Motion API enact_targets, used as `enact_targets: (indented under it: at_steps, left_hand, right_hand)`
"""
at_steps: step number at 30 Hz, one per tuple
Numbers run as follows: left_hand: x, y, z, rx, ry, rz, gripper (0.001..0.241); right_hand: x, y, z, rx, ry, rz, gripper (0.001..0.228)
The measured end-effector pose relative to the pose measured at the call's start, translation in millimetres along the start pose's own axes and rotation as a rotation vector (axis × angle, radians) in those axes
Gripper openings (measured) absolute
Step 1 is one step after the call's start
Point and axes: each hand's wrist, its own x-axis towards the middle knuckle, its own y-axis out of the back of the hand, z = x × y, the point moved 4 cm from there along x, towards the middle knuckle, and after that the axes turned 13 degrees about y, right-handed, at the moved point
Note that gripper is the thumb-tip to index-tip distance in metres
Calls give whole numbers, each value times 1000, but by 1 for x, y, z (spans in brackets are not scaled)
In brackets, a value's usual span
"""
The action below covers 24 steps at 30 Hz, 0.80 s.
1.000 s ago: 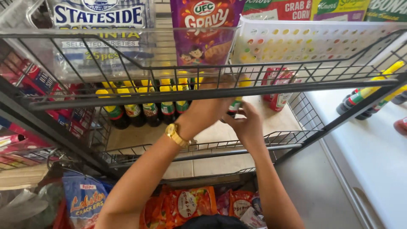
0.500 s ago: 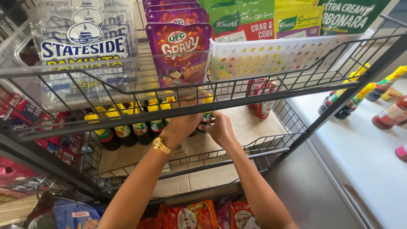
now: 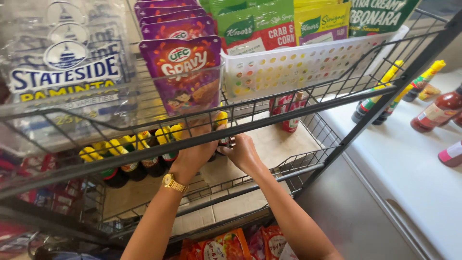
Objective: Organizing and placing condiment bottles onto metal shelving units from a staging area.
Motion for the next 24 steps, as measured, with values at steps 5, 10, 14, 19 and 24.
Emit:
enact_targets:
  at_steps: [5,10,14,19,24]
  left_hand:
    - [3,1,1,-191,218,-164,43]
    - [7,5,7,-133,158,-112,32]
    - [9,7,7,-168,151,-73,29]
    - [7,8,8,-200,147,-72,30]
    - [9,-9,-8,-27,143,-90,26]
  right_hand:
    - [-4,2,4,-58,17,-24,27]
    - [-6,6,-8,-87,59,-38,30]
    - [-5,6,-7,-94,49,-51,30]
    - [-7,7,-7,-118,74,-53,28]
    - [4,6,-6,-127,83,-35,33]
